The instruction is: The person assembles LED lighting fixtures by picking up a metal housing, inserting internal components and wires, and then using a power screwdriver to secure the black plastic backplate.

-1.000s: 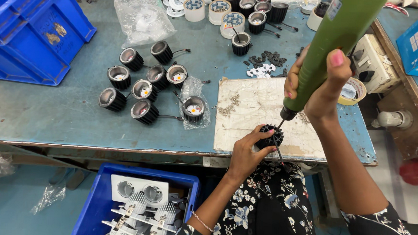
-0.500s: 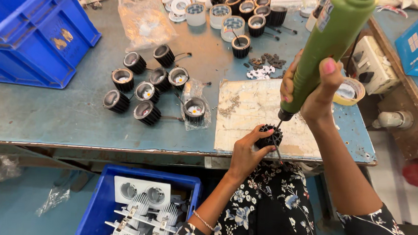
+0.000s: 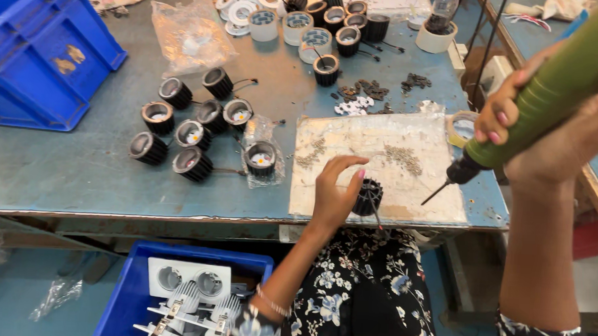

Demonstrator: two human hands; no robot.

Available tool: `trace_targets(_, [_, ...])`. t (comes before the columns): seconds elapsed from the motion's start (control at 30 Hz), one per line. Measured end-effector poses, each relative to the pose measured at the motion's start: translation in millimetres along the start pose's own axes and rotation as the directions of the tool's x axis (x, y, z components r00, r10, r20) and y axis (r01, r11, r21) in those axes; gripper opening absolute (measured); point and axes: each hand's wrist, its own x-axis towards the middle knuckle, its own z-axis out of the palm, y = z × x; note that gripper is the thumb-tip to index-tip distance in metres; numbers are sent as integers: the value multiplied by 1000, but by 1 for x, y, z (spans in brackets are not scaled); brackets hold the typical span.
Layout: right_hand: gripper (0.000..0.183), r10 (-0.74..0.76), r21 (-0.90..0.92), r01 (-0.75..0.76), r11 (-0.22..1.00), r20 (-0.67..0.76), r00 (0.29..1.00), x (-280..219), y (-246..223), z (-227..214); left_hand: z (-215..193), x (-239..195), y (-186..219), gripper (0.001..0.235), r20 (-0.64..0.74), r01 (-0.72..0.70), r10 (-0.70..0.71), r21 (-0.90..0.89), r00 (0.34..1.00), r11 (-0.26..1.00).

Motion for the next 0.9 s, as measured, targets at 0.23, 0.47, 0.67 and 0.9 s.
trace_targets(0.23, [80, 89, -34, -90, 995, -39, 995, -39, -13, -30, 93, 82, -55, 5, 503, -219, -53, 467, 863, 857])
trace_targets(0.47, [86, 127, -62, -133, 989, -95, 987, -58, -18, -45, 125, 97, -88, 7, 516, -186, -182, 581, 837, 792])
trace_targets(0.67, [89, 128, -125, -142, 982, -117, 985, -54, -25, -38, 134, 98, -93, 11, 514, -109, -260, 582, 818, 806])
trace_targets(0.9, [87, 112, -82, -122, 989, -118, 987, -58, -18, -39, 124, 95, -81, 4, 485, -78, -223, 525, 846, 848])
